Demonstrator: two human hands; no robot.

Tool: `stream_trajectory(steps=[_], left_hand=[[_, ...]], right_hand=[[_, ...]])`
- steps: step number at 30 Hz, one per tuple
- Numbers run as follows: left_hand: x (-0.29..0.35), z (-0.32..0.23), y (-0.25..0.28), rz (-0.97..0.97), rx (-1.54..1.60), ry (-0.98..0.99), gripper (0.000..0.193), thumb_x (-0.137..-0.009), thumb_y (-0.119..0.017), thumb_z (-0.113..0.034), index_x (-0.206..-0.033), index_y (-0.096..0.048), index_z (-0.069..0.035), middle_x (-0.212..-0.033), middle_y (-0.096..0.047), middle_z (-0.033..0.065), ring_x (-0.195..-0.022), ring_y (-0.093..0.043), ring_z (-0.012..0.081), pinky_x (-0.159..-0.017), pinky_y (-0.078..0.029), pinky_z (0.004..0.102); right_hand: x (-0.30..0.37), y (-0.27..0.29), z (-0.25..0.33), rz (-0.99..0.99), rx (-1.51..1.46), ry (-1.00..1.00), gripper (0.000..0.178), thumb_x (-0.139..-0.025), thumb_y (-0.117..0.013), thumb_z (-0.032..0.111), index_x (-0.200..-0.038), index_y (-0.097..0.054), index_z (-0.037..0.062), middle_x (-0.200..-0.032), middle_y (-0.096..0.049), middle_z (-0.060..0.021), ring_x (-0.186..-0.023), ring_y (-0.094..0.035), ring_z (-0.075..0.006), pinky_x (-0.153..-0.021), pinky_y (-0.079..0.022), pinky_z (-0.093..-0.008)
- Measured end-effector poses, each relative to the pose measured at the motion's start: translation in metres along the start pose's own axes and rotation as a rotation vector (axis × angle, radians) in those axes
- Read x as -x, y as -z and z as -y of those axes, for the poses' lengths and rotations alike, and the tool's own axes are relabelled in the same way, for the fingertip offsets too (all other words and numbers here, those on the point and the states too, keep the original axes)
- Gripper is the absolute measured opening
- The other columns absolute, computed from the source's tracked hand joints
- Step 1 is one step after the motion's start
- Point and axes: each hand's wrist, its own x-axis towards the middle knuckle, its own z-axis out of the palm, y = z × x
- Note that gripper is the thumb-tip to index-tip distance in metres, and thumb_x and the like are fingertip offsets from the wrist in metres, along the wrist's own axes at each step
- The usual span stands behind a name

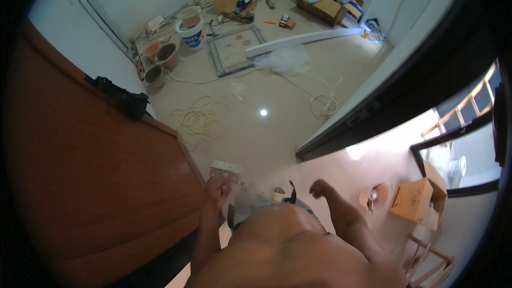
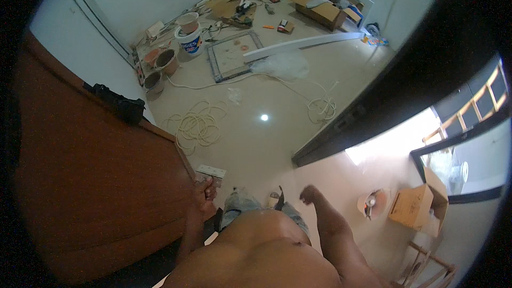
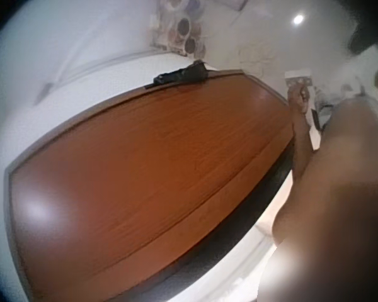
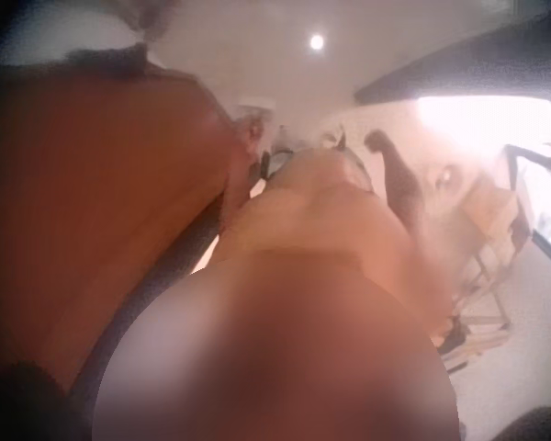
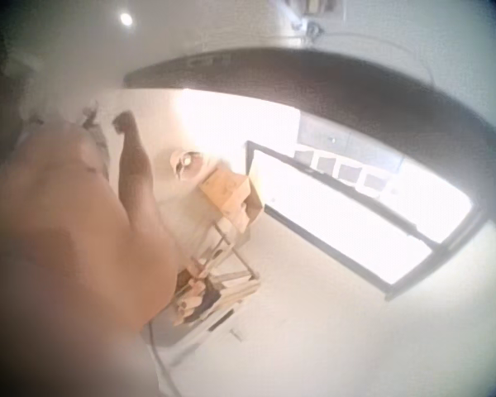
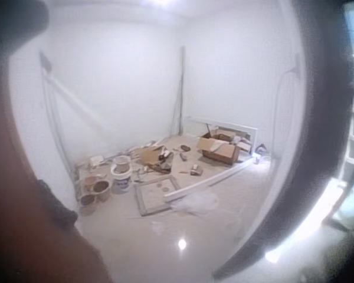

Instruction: The person walks through a room carrying a metal hinge and a screwdriver, then attaches the hinge to a white cabinet door using the screwdriver to drive screws into the hinge holes.

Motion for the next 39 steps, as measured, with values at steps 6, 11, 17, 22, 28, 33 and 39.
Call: stream_trajectory(steps=[6,11,17,22,28,33,39], left_hand=[[-0.085,-0.017,-0.034,-0.081,0.072,0.162,0.024,-0.091,-0.068,-0.024,-0.075,-0.052,-0.016,-0.053,-0.041,-0.0058,-0.042,-0.038,0.0102,-0.043,-0.032,0.0256],[-0.198,-0.065,-0.075,-0.203,0.035,0.211,0.021,-0.093,-0.064,-0.019,-0.076,-0.051,-0.016,-0.053,-0.041,-0.0049,-0.042,-0.039,0.0103,-0.041,-0.033,0.0258],[-0.361,-0.192,-0.170,-0.110,-0.190,0.098,0.020,-0.089,-0.068,-0.021,-0.077,-0.053,-0.014,-0.056,-0.044,-0.0047,-0.047,-0.040,0.0088,-0.045,-0.032,0.0252],[-0.491,-0.290,-0.257,0.062,-0.286,0.077,0.025,-0.087,-0.071,-0.022,-0.073,-0.053,-0.014,-0.058,-0.045,-0.0043,-0.048,-0.039,0.0081,-0.046,-0.029,0.0246],[-0.637,-0.314,-0.351,0.139,-0.272,0.105,0.026,-0.088,-0.072,-0.024,-0.075,-0.051,-0.014,-0.054,-0.042,-0.0051,-0.045,-0.035,0.0071,-0.044,-0.027,0.0241],[-0.707,-0.338,-0.418,0.035,-0.178,0.154,0.025,-0.088,-0.071,-0.024,-0.076,-0.052,-0.014,-0.054,-0.041,-0.0064,-0.044,-0.035,0.0061,-0.041,-0.027,0.0220],[-0.780,-0.389,-0.470,0.000,-0.139,0.115,0.021,-0.091,-0.068,-0.022,-0.078,-0.053,-0.014,-0.053,-0.042,-0.0070,-0.044,-0.037,0.0057,-0.041,-0.029,0.0214]], right_hand=[[-0.073,0.294,-0.084,-0.622,-1.075,-0.302,0.017,-0.085,-0.062,0.018,-0.094,-0.064,0.0034,-0.080,-0.065,-0.0107,-0.065,-0.063,-0.0236,-0.060,-0.055,-0.0367],[-0.106,0.420,-0.147,-0.823,-1.697,-0.214,0.016,-0.087,-0.061,0.012,-0.093,-0.058,-0.0036,-0.080,-0.063,-0.0133,-0.062,-0.062,-0.0223,-0.058,-0.056,-0.0353],[-0.107,0.379,-0.248,-0.310,-1.457,-0.739,0.008,-0.081,-0.067,0.011,-0.076,-0.066,0.0042,-0.073,-0.069,-0.0078,-0.065,-0.068,-0.0199,-0.060,-0.057,-0.0363],[-0.101,0.325,-0.284,-0.369,-0.536,-0.486,0.015,-0.082,-0.064,0.021,-0.077,-0.069,0.0081,-0.070,-0.069,-0.0092,-0.066,-0.069,-0.0232,-0.062,-0.054,-0.0393],[-0.122,0.329,-0.331,-0.268,-0.343,-0.429,0.013,-0.073,-0.069,0.022,-0.079,-0.072,0.0110,-0.079,-0.071,-0.0110,-0.078,-0.070,-0.0309,-0.070,-0.055,-0.0438],[-0.147,0.451,-0.485,-0.161,-0.351,-0.429,0.017,-0.077,-0.069,0.025,-0.082,-0.073,0.0091,-0.085,-0.071,-0.0138,-0.083,-0.070,-0.0328,-0.073,-0.055,-0.0456],[-0.127,0.703,-0.697,-0.552,-0.438,-0.577,0.011,-0.079,-0.068,0.018,-0.081,-0.066,0.0074,-0.076,-0.068,-0.0093,-0.066,-0.066,-0.0227,-0.063,-0.055,-0.0380]])
